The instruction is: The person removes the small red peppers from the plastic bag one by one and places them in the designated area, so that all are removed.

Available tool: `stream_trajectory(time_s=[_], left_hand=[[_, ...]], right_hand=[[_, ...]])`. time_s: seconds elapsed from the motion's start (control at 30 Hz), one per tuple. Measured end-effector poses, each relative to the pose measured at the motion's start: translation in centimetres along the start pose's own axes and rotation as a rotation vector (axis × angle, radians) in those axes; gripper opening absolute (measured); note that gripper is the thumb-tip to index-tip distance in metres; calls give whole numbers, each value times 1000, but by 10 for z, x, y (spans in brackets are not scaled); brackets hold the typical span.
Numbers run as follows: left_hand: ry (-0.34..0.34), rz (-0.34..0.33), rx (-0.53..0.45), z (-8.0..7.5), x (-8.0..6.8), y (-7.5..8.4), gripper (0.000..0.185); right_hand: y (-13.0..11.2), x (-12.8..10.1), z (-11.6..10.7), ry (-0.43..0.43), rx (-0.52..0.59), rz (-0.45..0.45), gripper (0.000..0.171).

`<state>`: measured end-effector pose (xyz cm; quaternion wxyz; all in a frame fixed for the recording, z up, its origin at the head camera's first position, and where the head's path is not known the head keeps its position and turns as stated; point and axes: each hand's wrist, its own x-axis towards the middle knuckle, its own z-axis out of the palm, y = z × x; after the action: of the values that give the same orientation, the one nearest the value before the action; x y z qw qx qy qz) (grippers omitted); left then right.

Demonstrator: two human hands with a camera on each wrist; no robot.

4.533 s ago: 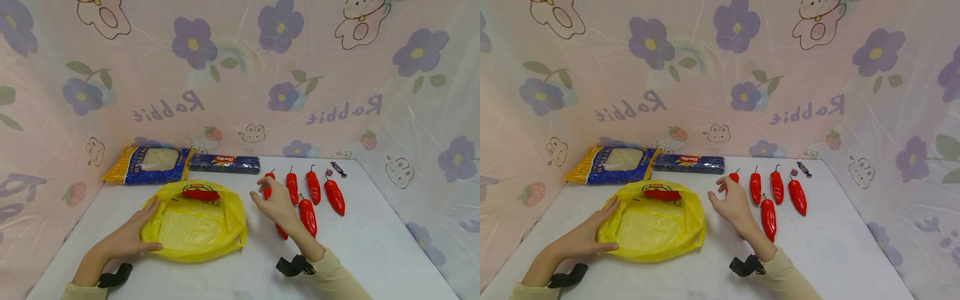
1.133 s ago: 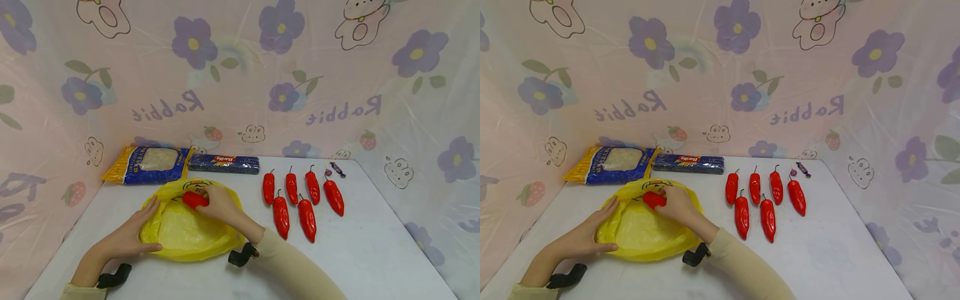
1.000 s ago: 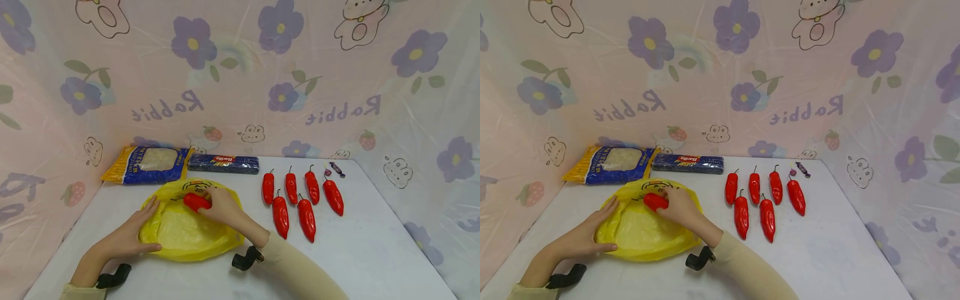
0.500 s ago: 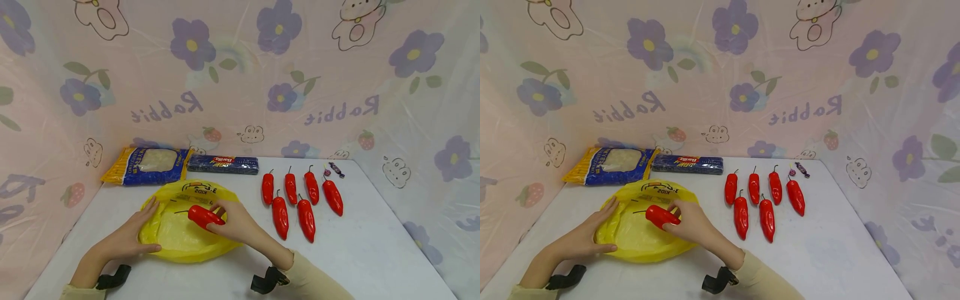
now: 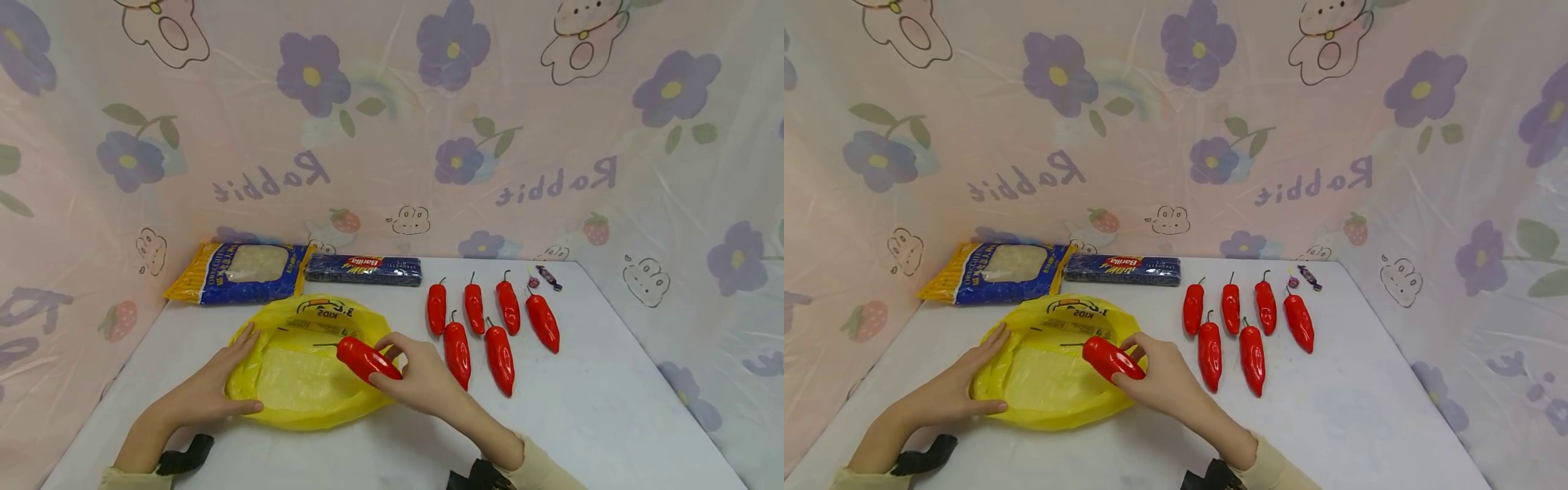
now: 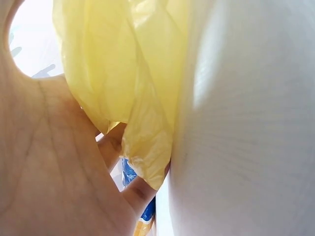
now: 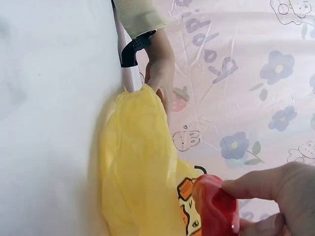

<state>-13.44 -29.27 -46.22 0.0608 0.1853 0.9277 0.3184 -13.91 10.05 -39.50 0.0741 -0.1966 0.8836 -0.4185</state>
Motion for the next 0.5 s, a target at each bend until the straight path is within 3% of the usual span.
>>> stream_trajectory(time_s=[0.3, 0.5], left_hand=[[-6, -12, 4, 0, 0, 1, 121], [-5, -15, 13, 1, 1, 1, 121]], right_hand=[[25, -25, -30, 237, -45, 107, 41], [52, -36, -64, 363, -92, 215, 47]])
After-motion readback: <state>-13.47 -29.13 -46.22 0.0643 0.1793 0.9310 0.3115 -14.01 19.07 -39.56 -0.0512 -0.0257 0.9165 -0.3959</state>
